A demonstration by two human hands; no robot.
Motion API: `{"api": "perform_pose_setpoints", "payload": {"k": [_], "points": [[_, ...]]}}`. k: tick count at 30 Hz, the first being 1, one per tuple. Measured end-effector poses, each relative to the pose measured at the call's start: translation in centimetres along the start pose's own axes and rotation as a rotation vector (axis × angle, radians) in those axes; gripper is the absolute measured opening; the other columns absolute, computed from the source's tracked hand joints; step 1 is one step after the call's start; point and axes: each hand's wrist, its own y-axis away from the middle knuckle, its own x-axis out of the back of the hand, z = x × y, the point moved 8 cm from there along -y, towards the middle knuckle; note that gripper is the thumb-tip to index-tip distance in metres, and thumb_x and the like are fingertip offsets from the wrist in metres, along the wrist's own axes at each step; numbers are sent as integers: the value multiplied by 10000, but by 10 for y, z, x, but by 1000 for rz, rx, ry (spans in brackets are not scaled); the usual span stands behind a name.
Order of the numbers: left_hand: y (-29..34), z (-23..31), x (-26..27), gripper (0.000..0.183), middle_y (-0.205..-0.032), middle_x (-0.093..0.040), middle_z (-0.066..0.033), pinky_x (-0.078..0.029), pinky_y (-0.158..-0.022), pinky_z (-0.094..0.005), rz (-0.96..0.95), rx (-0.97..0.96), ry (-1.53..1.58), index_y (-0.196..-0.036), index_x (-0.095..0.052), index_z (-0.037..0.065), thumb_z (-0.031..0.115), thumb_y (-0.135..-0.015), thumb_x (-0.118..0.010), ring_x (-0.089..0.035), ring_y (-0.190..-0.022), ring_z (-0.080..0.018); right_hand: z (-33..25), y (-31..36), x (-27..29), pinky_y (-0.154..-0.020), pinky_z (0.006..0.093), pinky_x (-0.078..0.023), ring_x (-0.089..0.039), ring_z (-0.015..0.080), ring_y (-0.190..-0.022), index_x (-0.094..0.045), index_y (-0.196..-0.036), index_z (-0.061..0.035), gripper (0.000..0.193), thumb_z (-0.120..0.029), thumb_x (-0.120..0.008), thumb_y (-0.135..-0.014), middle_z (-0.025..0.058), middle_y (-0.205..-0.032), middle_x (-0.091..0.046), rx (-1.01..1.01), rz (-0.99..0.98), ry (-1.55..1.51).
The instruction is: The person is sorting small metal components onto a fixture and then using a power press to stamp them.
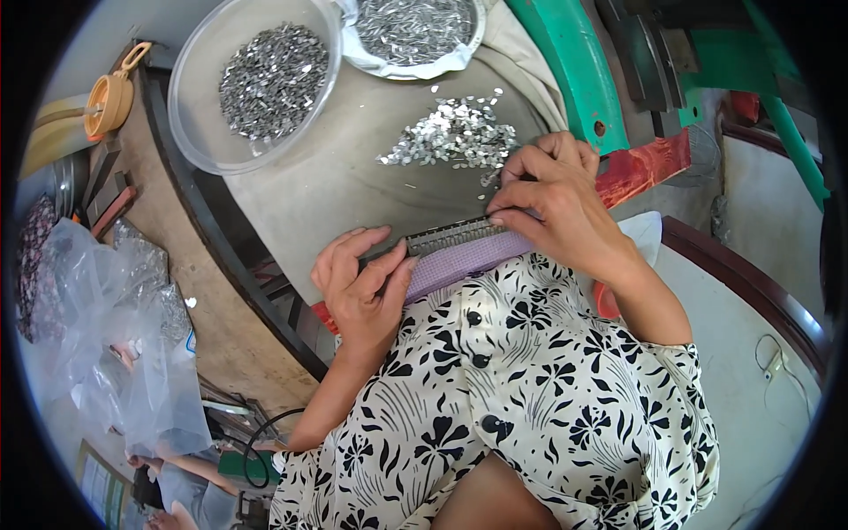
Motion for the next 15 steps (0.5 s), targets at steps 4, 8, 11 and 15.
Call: {"api": "perform_pose_setpoints", "payload": {"k": [4,8,11,15], "points": [[0,0,1,242,-1097,-683,-16,-385,-944,-373,7,-15,12,-922,-769,117,92,-690,-837,-590,-1083,-260,-2,-1,1,-918,387,-301,-494,211,-1026,-761,-835,-130,133,-161,-805,-714,-32,-925,-585,-4,-28,-15],[1,-1,1,238,-1118,-677,-15,-379,-945,-384,-7,-8,18,-933,-764,117,103,-705,-829,-592,-1090,-259,-4,-5,3,-928,387,-305,-504,213,-1022,-772,-847,-126,122,-167,-798,-735,-33,-930,-609,-7,-72,-46],[1,-3,-2,219,-1116,-677,-14,-376,-949,-391,-52,25,23,-928,-761,118,122,-717,-820,-591,-1111,-265,-12,-12,1,-929,394,-309,-501,221,-1026,-776,-844,-126,106,-188,-794,-761,-28,-929,-621,0,-61,-88],[2,-3,0,224,-1122,-673,-18,-375,-952,-394,-26,6,42,-929,-757,111,126,-716,-822,-588,-1115,-266,-29,-26,-15,-957,422,-302,-489,234,-1060,-775,-845,-138,130,-233,-800,-759,-28,-968,-622,30,-16,-167]]}}
